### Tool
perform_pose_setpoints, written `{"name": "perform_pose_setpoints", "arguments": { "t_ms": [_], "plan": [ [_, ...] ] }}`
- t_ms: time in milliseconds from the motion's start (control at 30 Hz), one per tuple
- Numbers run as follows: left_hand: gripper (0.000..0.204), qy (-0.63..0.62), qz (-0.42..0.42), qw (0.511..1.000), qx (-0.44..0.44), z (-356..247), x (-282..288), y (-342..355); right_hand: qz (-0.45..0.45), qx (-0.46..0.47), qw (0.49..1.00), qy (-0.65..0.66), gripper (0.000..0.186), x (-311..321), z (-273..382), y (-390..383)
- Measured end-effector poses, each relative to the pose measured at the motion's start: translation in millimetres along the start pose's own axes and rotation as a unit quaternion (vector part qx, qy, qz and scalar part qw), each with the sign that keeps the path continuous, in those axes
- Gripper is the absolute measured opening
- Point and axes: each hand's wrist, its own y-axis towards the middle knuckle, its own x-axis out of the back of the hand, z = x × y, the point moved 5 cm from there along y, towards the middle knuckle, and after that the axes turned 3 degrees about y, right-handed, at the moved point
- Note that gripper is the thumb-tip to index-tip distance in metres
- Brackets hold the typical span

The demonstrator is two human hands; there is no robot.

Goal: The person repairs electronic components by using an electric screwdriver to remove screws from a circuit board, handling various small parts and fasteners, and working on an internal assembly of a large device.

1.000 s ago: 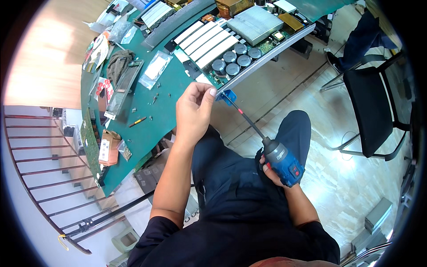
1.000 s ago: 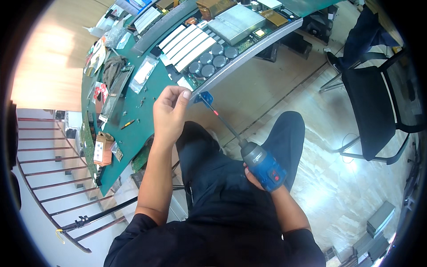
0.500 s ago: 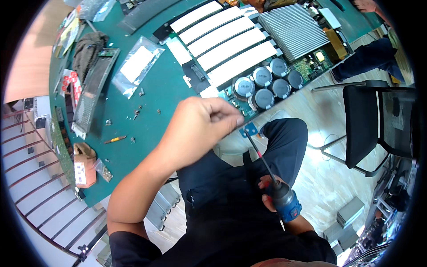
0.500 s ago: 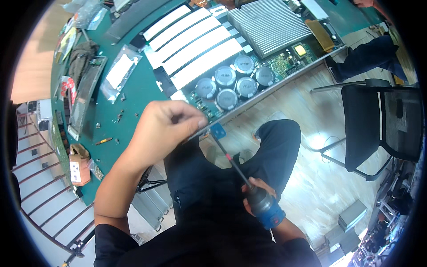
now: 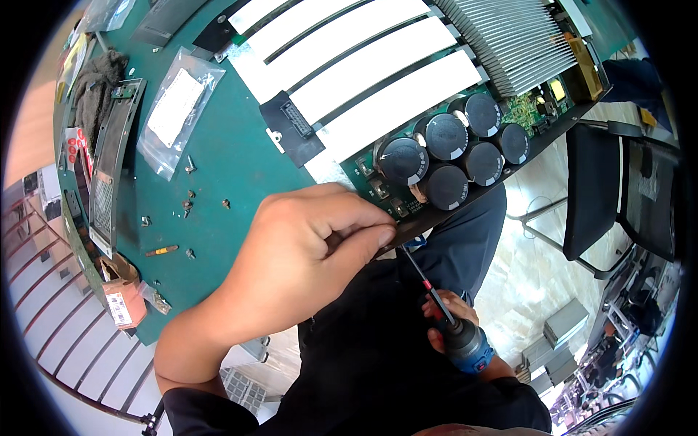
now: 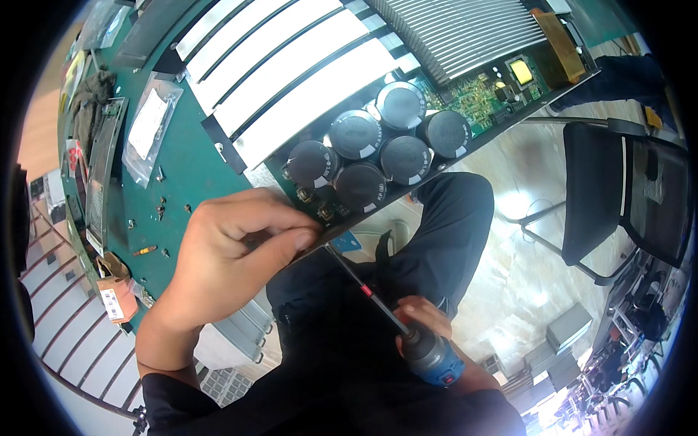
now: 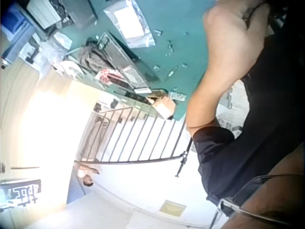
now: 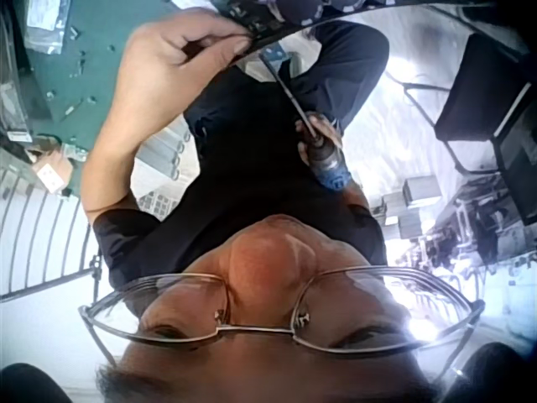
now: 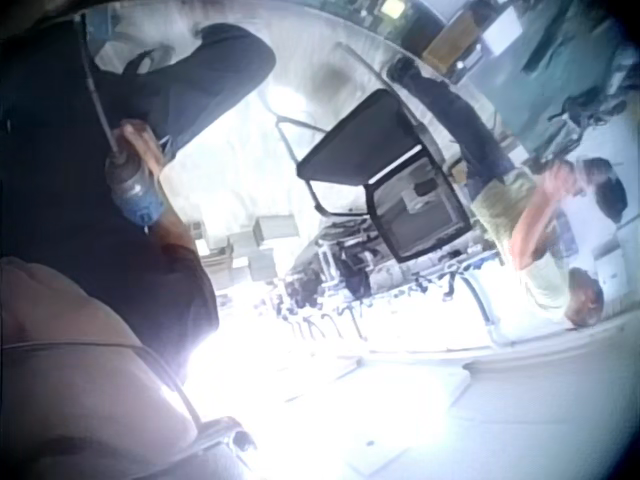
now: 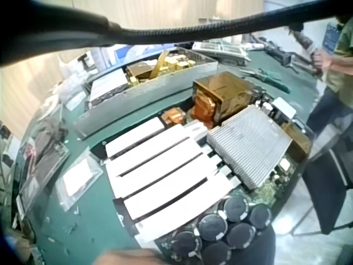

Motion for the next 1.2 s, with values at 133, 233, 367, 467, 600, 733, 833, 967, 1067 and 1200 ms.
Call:
{"name": "perform_pose_setpoints", "arguments": {
  "t_ms": [133,233,367,467,600,733,833,967,1067,1200],
  "plan": [
    [0.008,0.002,0.002,1.0,-0.01,-2,0,0,-0.004,0.014,1.0,-0.004,0.055,1,0,-1],
    [0.007,0.004,0.001,1.0,0.024,-2,-2,1,-0.001,0.012,1.0,-0.01,0.054,2,3,3],
    [0.006,0.013,-0.012,1.0,0.002,-1,-3,0,-0.035,0.025,0.999,-0.009,0.049,1,3,3],
    [0.006,0.025,-0.024,0.999,-0.015,-5,-3,0,-0.052,0.034,0.998,-0.008,0.048,1,4,0],
    [0.006,0.051,-0.016,0.997,-0.047,-5,0,0,0.011,-0.045,0.998,-0.03,0.049,4,4,-4],
    [0.006,0.045,0.006,0.998,-0.049,-6,3,0,0.0,-0.028,0.999,-0.022,0.048,2,0,-5],
    [0.008,0.077,0.003,0.991,-0.114,-8,3,-2,-0.005,-0.003,1.0,-0.021,0.047,-1,4,-1],
    [0.013,0.07,-0.008,0.99,-0.124,-3,0,-6,-0.016,-0.018,0.999,-0.041,0.041,0,7,2],
    [0.016,0.061,-0.004,0.989,-0.135,-2,0,-6,-0.022,-0.014,0.999,-0.045,0.038,1,6,-2],
    [0.02,0.049,-0.004,0.988,-0.147,-4,-1,-8,-0.028,-0.003,0.999,-0.023,0.031,3,5,1]
  ]
}}
